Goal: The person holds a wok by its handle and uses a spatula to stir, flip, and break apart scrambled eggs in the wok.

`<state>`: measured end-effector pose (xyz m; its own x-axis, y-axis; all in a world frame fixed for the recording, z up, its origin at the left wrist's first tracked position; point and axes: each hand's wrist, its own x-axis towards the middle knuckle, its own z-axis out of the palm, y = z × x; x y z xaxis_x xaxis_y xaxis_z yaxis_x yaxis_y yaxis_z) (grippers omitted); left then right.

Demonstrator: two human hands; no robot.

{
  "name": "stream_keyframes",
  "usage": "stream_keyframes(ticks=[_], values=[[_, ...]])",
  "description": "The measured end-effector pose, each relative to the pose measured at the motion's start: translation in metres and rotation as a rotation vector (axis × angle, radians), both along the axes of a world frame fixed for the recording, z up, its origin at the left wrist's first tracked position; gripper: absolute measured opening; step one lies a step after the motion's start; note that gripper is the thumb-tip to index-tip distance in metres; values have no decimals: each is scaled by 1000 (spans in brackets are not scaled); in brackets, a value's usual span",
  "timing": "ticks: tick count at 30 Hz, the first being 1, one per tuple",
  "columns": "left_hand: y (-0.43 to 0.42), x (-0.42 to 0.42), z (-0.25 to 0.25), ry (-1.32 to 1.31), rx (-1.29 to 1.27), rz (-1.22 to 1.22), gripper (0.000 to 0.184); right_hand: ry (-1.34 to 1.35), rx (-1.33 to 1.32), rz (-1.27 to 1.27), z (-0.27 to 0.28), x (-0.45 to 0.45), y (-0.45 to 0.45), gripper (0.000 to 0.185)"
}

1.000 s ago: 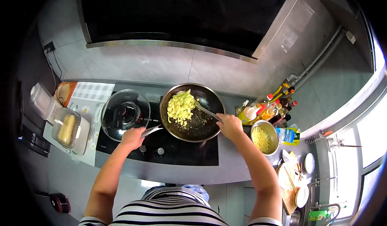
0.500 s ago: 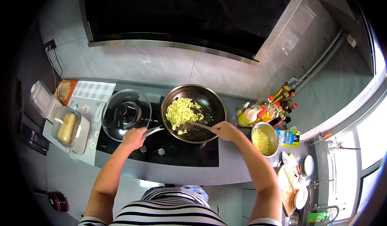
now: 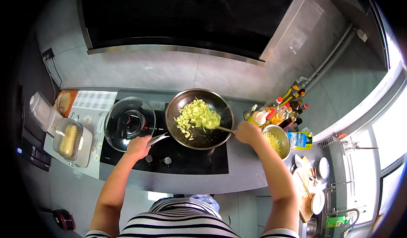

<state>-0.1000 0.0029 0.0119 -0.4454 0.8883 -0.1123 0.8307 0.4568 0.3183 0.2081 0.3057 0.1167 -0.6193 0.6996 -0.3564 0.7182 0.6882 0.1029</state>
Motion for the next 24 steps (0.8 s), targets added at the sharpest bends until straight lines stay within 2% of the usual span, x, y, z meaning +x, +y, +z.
stream_keyframes(ticks=[2,5,6,9,12,14,18,21,22,24], values=[[-1,2,1,-1,-9,17,26,236,99,-48,-30,-12,-17,31],[0,3,2,23,-1,28,26,179,181,-18,-24,-13,-37,31],[-1,3,1,30,2,28,25,241,209,11,-16,-4,-41,32],[0,2,2,-9,-16,31,25,210,238,-49,17,15,-38,27],[0,0,-2,22,19,12,25,10,266,-167,10,5,-11,26],[2,-1,-4,35,42,6,25,178,208,-104,-11,-14,7,28],[1,-2,-8,93,27,14,26,409,136,17,-19,-50,2,30],[0,-1,-7,72,51,7,26,412,132,130,-6,-52,-8,32],[0,-2,-9,78,50,6,26,529,165,284,-10,-46,-6,34],[0,-2,-9,70,34,5,27,559,175,415,-10,-39,-8,37]])
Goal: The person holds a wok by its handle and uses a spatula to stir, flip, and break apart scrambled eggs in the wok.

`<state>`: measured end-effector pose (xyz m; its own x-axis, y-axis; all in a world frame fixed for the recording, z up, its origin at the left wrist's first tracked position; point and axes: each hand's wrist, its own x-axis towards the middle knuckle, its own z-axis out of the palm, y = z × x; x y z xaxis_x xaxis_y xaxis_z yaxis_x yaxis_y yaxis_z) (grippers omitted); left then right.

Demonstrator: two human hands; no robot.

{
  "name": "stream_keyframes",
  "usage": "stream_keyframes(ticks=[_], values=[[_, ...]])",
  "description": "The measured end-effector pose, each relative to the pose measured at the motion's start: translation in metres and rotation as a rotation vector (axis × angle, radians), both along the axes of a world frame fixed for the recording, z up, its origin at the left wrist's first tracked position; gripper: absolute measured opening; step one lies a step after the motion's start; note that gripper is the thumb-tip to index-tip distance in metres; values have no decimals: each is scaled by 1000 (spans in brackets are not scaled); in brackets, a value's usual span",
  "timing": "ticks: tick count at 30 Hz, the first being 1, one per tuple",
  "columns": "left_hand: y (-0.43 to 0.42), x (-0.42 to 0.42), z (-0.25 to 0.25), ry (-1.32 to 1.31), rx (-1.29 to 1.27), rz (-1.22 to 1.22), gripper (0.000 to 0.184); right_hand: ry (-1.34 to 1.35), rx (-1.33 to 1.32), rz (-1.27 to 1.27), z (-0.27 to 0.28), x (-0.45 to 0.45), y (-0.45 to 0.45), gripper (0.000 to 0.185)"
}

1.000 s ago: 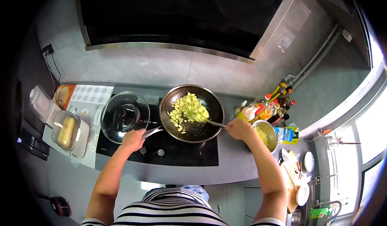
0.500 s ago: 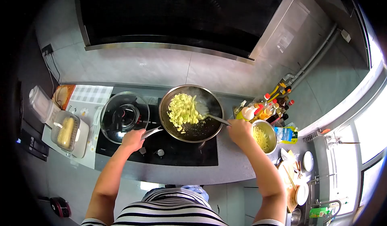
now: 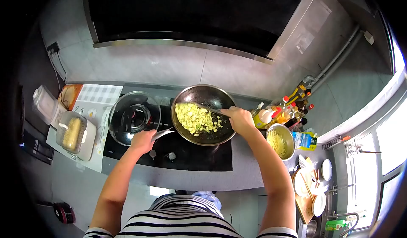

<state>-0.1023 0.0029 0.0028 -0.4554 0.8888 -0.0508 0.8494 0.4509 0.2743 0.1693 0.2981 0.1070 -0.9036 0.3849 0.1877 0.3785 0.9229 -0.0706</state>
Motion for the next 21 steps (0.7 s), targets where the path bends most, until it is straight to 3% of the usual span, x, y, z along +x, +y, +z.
stream_keyframes(ticks=[4,8,11,14,21], values=[[0,2,2,2,-5,0,26,40,172,188,8,23,-18,43],[0,4,5,11,-13,6,25,-14,290,80,48,63,-55,44],[0,6,8,1,-17,13,25,-231,239,-92,72,85,-86,46],[0,6,9,-1,-15,1,24,-230,211,-54,55,87,-97,47],[0,4,1,44,30,-4,25,19,230,-283,-25,40,-80,49]])
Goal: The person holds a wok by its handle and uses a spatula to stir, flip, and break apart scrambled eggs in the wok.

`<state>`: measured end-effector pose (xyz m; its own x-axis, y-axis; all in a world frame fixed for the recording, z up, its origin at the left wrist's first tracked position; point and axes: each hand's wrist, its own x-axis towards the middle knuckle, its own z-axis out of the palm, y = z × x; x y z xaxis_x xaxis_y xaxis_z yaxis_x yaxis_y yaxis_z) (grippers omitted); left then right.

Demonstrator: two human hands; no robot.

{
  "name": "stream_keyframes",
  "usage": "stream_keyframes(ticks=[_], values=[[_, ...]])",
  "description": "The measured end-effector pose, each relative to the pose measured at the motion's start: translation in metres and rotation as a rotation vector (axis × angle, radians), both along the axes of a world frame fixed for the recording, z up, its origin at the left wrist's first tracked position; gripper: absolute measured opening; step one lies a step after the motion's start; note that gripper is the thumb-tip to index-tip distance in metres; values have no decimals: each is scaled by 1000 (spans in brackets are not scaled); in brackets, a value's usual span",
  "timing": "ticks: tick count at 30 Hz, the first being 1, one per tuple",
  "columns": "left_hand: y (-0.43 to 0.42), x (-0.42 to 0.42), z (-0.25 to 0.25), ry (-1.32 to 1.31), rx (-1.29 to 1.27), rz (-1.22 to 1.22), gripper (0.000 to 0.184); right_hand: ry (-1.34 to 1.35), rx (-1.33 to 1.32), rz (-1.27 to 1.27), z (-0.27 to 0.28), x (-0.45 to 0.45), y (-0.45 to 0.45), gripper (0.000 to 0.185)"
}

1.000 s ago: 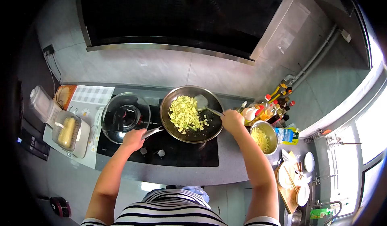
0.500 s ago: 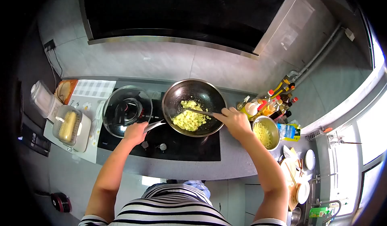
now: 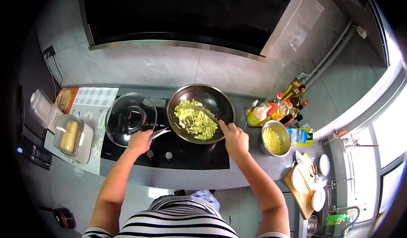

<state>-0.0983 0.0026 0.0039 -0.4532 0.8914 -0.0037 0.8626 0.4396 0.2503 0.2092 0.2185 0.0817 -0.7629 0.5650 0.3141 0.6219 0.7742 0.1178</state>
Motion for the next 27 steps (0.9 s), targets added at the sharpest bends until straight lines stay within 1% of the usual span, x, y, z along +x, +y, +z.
stream_keyframes(ticks=[2,3,4,6,7,8,9,10,13,16,19,21,24,25,27], values=[[1,1,1,-9,-8,8,25,-22,-31,18,-24,-11,-1,55],[0,2,1,12,-7,16,26,12,-83,54,-32,-6,0,58],[-1,4,1,15,47,21,27,48,-134,91,-38,0,0,62],[-5,10,-2,16,153,28,30,109,-160,124,-21,22,-7,59],[-5,12,-3,33,192,17,31,144,-148,144,-23,37,-2,55],[-5,14,-4,52,234,10,32,126,-147,135,-23,51,4,56],[-5,16,-5,70,273,3,32,180,-150,143,-25,61,11,54],[-4,18,-6,60,238,22,30,235,-155,153,-29,67,16,52],[0,22,-10,50,138,76,26,339,-275,47,-43,63,23,45],[1,27,-5,61,69,104,24,424,-364,33,-65,52,33,41],[2,35,4,60,20,125,21,481,-490,-26,-91,53,33,42],[2,36,2,44,-6,137,20,524,-572,-29,-97,56,31,41],[2,39,5,11,-54,132,19,658,-719,-29,-100,56,29,37],[2,39,5,14,-59,132,19,632,-770,-86,-99,57,28,36],[2,43,1,18,-69,133,20,686,-737,-56,-106,58,31,37]])
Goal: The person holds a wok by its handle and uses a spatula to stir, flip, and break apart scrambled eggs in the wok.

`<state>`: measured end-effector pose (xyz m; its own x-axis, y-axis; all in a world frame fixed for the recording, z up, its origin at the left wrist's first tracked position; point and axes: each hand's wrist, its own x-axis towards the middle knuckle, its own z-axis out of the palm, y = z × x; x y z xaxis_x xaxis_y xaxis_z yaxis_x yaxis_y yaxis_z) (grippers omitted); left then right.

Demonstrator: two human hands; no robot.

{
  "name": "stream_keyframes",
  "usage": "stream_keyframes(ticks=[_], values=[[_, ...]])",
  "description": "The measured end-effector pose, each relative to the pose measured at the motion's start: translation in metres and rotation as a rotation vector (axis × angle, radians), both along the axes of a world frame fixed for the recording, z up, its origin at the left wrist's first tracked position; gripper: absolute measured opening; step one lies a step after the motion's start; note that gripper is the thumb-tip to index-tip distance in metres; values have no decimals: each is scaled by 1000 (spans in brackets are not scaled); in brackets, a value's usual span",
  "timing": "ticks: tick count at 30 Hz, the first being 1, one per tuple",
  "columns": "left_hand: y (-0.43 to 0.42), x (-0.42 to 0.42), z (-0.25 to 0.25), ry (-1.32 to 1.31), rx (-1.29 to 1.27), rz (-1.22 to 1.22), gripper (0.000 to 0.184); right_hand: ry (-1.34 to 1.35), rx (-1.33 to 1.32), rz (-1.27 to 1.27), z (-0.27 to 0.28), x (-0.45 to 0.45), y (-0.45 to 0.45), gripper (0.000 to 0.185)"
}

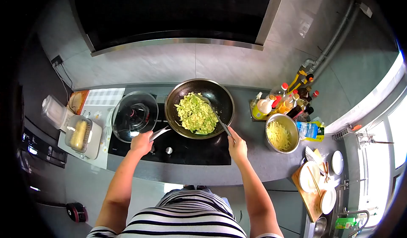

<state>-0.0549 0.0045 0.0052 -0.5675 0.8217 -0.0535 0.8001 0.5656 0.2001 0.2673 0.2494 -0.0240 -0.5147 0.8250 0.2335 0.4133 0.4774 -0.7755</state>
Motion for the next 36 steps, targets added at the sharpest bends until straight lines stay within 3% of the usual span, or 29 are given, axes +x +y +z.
stream_keyframes(ticks=[4,15,22,31,36], values=[[-2,9,0,-47,-7,19,21,91,-68,-7,-19,3,9,37],[0,22,6,-89,-69,71,21,-110,-74,-76,11,3,-3,37],[1,27,7,-80,-85,87,22,-124,12,-89,-4,5,4,40],[1,29,7,-123,-124,97,24,-327,74,-96,2,4,5,35],[1,32,10,-130,-128,99,24,-363,10,-90,5,5,6,32]])
